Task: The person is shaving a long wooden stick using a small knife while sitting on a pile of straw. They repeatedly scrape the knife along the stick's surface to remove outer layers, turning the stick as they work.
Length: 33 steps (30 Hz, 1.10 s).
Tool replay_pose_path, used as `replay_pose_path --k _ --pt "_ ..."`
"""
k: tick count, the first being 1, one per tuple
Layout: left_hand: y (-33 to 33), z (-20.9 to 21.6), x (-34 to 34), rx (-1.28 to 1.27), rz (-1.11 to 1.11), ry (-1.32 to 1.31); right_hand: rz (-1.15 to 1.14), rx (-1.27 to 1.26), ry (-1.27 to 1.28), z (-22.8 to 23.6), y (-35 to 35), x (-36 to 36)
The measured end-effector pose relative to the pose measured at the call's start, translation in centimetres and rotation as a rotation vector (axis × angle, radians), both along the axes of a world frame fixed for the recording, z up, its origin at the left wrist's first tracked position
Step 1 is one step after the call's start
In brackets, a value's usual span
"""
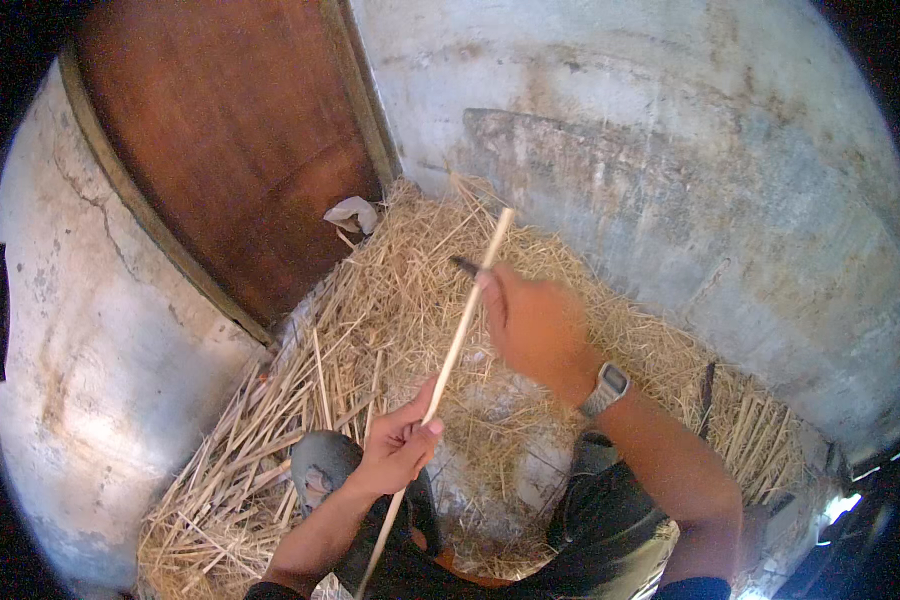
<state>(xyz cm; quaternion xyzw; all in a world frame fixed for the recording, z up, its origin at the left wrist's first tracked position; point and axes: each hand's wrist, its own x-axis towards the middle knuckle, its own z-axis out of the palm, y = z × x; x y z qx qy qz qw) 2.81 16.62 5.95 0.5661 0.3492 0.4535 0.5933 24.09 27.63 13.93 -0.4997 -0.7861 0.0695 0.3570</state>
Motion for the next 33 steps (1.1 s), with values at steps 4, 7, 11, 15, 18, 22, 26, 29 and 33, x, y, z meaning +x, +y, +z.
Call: replay_pose_path --k 4,7,11,15,18,22,26,29,33 --pt "0.0 -0.7 0.3 0.044 0.009 0.018 -0.146 0.187 -0.014 0.7 2.5 2.9" --pt "0.0 -1.3 -0.2 0.122 -0.026 0.017 -0.122 0.172 -0.016 -0.4 2.4 2.8" --pt "0.5 -1.3 -0.8 0.084 0.02 -0.005 0.134 0.044 -0.05 -3.2 -1.2 -0.2" --pt "1.5 -1.4 -0.7 0.032 0.111 -0.026 0.308 -0.034 -0.145 -5.1 -5.3 -2.9" --pt "1.9 -1.1 -0.9 0.284 0.071 0.03 0.38 -0.169 0.015 -4.3 -5.7 -2.7" --pt "1.1 0.8 -0.9 0.0 -0.012 0.073 0.379 -0.262 0.14 -3.2 -4.8 -1.2" --pt "1.2 1.1 -0.9 -0.062 -0.118 0.066 0.272 -0.282 0.413 -2.1 -2.9 0.0" --pt "1.0 0.4 -1.0 -0.096 -0.224 0.06 0.227 -0.385 0.377 -2.5 -1.8 0.9" --pt "0.5 0.9 -0.9 -0.115 -0.437 0.09 0.085 -0.53 0.582 1.1 -0.8 3.8"
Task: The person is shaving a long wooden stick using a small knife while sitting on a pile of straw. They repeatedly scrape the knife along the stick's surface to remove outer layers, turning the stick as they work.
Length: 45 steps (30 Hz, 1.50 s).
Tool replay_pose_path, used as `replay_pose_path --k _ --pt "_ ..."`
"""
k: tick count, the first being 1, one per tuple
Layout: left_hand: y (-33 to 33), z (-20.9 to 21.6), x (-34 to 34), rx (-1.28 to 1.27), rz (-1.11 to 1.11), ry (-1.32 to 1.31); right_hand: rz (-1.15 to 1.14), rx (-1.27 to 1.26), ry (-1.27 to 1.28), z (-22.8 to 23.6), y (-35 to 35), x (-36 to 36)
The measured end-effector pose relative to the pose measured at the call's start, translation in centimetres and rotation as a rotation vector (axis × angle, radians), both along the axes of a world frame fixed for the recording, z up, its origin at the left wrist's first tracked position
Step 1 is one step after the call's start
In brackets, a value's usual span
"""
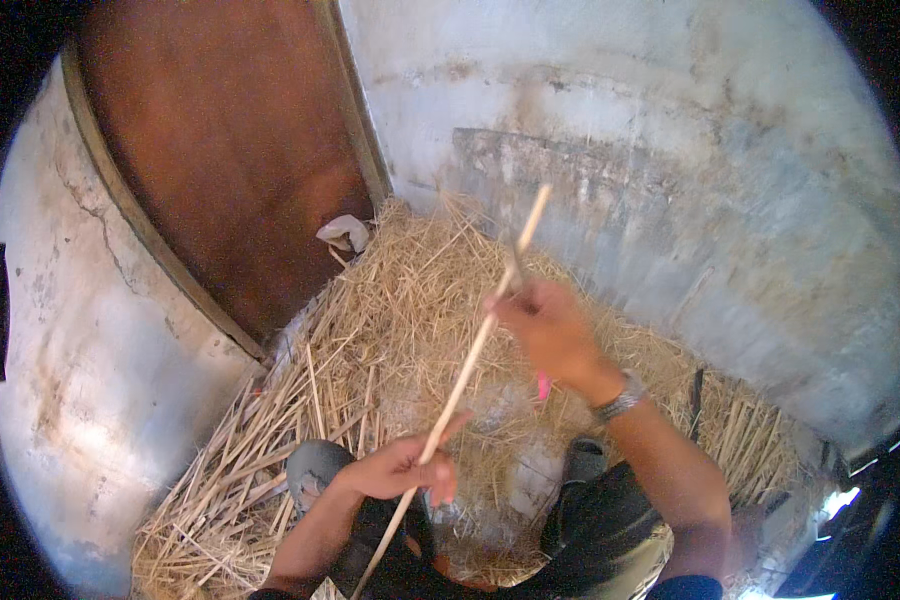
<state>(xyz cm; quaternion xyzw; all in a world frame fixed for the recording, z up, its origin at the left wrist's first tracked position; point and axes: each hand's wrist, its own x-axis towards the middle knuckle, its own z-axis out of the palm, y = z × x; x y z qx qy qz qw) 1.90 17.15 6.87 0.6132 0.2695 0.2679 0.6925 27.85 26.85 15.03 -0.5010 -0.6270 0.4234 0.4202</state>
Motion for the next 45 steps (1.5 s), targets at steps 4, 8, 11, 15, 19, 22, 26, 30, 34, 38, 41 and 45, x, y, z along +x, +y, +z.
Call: replay_pose_path --k 4,8,11,15,19,22,26,30,34,38,41,45 --pt "0.5 -0.8 -1.3 0.027 -0.41 -0.027 -0.363 0.282 0.275 1.9 1.1 11.0" --pt "1.5 0.0 -1.7 0.223 -0.546 0.171 -1.001 0.765 -1.055 2.2 -2.8 34.3" --pt "1.3 -1.1 -1.4 0.328 0.081 0.45 -1.34 0.781 -0.825 0.9 -13.7 45.8" --pt "3.3 -3.4 -2.4 0.504 0.592 0.315 -1.657 0.492 -0.056 -6.2 -26.7 51.6" --pt "3.7 -3.5 -3.3 0.211 0.558 0.169 -1.924 0.272 0.014 -14.8 -37.9 52.7" --pt "3.1 -2.4 -2.2 0.212 0.48 0.17 -2.111 0.136 0.033 -19.5 -45.9 51.8" --pt "2.6 -2.2 -1.7 0.246 0.398 0.135 -2.27 -0.002 0.082 -23.2 -52.0 49.3" --pt "2.4 -1.4 -1.3 0.201 0.384 0.129 -2.35 -0.008 0.159 -24.6 -54.9 48.0" --pt "1.9 -1.1 -1.6 0.183 0.384 0.095 -2.359 0.092 0.25 -24.3 -55.6 48.7" --pt "1.4 -2.7 -3.5 0.247 0.449 -0.046 -2.215 0.383 0.405 -22.7 -52.4 50.4" --pt "0.2 -1.8 -2.9 0.336 0.681 -0.065 -1.801 0.738 0.62 -18.6 -45.0 50.4" --pt "-3.5 2.7 -2.1 0.652 0.862 0.07 -0.955 0.801 0.819 -8.4 -30.5 41.2"
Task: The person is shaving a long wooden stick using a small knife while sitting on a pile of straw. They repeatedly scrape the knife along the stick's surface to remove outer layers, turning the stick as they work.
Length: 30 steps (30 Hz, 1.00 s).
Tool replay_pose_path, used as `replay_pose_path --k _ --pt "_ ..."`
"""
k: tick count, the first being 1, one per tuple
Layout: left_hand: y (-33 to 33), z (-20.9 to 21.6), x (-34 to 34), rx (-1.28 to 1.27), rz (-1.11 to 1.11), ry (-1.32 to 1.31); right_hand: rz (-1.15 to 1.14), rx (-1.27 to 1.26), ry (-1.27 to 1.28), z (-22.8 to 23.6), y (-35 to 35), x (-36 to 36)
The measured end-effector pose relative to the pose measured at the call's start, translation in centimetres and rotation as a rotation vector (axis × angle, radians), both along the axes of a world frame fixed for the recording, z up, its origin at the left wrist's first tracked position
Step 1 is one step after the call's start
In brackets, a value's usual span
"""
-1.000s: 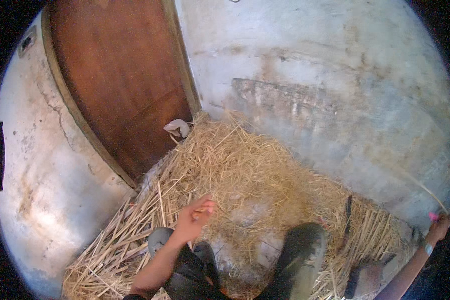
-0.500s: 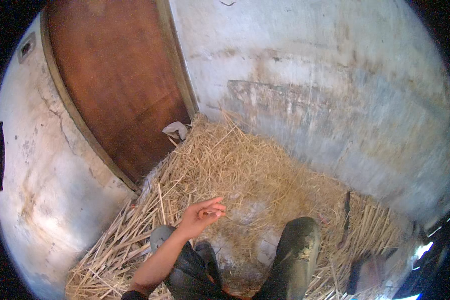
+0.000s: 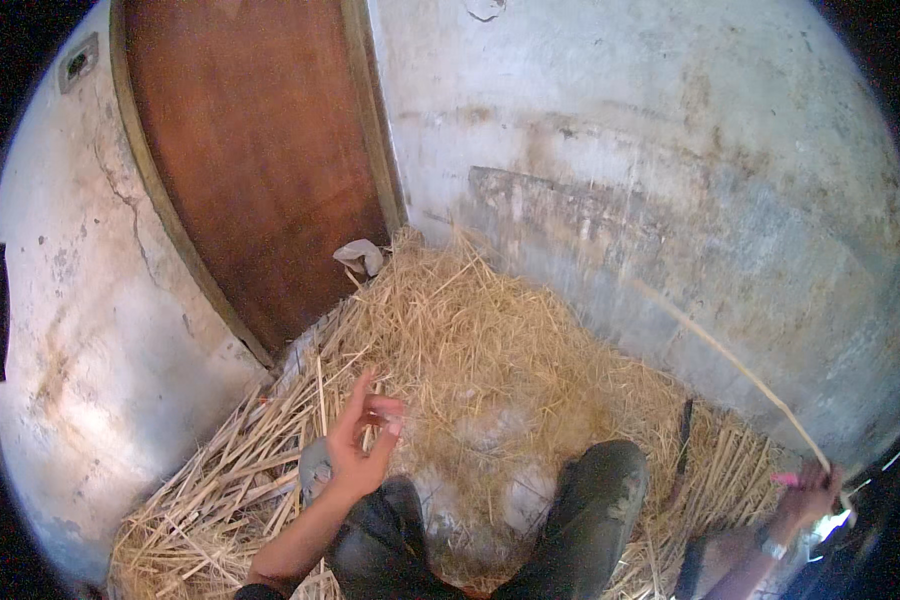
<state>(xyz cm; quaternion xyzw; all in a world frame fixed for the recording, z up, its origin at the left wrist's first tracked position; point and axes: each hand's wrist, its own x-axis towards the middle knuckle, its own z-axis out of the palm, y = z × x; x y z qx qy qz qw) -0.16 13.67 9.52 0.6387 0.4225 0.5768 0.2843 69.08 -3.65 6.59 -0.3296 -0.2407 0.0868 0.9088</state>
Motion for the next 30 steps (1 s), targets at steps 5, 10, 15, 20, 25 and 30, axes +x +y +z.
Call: replay_pose_path --k 5,10,15,20,25,30 --pt "-1.6 3.9 1.7 0.469 0.107 0.433 0.216 -0.029 -0.038 10.1 15.2 -18.5" --pt "-1.5 6.7 1.1 0.534 0.042 0.673 0.866 -0.097 0.016 14.1 22.2 -32.9" --pt "-0.5 4.6 2.0 0.045 -0.472 0.466 1.06 -0.389 -0.099 14.1 24.1 -40.5" --pt "-0.4 0.4 4.0 -0.508 -0.716 -0.116 1.17 -0.462 -0.229 9.1 25.3 -43.7" --pt "0.9 -3.3 4.3 -0.529 -0.652 -0.154 0.961 -0.546 -0.477 6.3 28.2 -43.1" --pt "5.0 -0.7 4.7 -0.621 -0.599 -0.185 0.434 -0.48 -0.906 8.3 30.9 -41.2"
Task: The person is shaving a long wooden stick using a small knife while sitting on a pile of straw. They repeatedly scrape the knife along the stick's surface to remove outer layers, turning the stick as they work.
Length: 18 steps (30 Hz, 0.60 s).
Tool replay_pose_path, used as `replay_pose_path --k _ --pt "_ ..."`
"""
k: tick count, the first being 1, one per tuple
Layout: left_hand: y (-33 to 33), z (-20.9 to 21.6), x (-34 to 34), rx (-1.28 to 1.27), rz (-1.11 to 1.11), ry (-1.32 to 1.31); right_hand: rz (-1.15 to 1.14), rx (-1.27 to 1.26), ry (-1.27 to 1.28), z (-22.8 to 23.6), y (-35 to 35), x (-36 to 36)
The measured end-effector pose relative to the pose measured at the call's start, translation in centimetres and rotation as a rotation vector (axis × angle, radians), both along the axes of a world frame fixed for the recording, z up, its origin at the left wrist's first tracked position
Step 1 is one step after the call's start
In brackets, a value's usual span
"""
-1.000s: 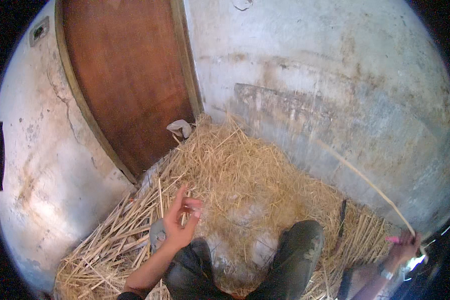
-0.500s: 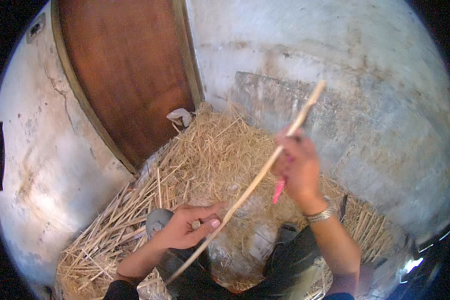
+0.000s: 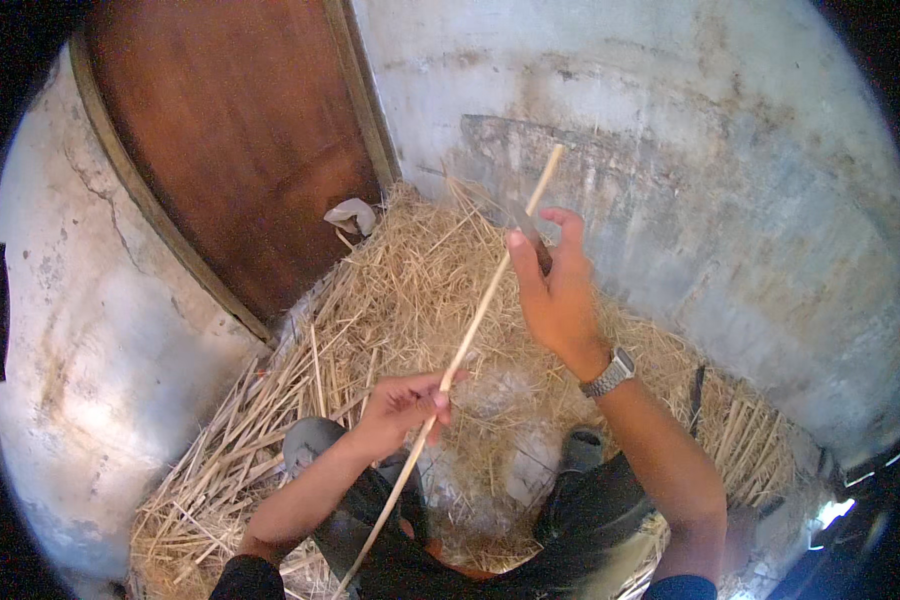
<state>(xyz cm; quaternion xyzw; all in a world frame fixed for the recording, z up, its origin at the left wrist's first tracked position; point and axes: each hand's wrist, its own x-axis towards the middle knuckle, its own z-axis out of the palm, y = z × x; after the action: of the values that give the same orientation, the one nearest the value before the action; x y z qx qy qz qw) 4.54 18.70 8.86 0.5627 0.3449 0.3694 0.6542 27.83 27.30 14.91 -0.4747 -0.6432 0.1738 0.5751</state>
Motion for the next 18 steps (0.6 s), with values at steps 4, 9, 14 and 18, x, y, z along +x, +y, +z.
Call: replay_pose_path --k 4,9,14,18 --pt "1.7 -2.3 -0.5 -0.003 0.153 -0.105 -0.034 -0.024 -0.348 -1.6 -1.3 0.5" --pt "0.5 -4.7 -0.5 -0.021 0.183 -0.22 0.007 0.04 -0.45 -3.8 -2.4 -0.8" --pt "-0.1 -3.5 0.2 -0.086 0.174 -0.316 0.004 0.228 -0.497 -3.7 -2.8 -1.7" --pt "-0.4 -3.4 0.0 -0.045 0.195 -0.275 0.105 0.29 -0.53 -5.7 -5.8 -4.2"
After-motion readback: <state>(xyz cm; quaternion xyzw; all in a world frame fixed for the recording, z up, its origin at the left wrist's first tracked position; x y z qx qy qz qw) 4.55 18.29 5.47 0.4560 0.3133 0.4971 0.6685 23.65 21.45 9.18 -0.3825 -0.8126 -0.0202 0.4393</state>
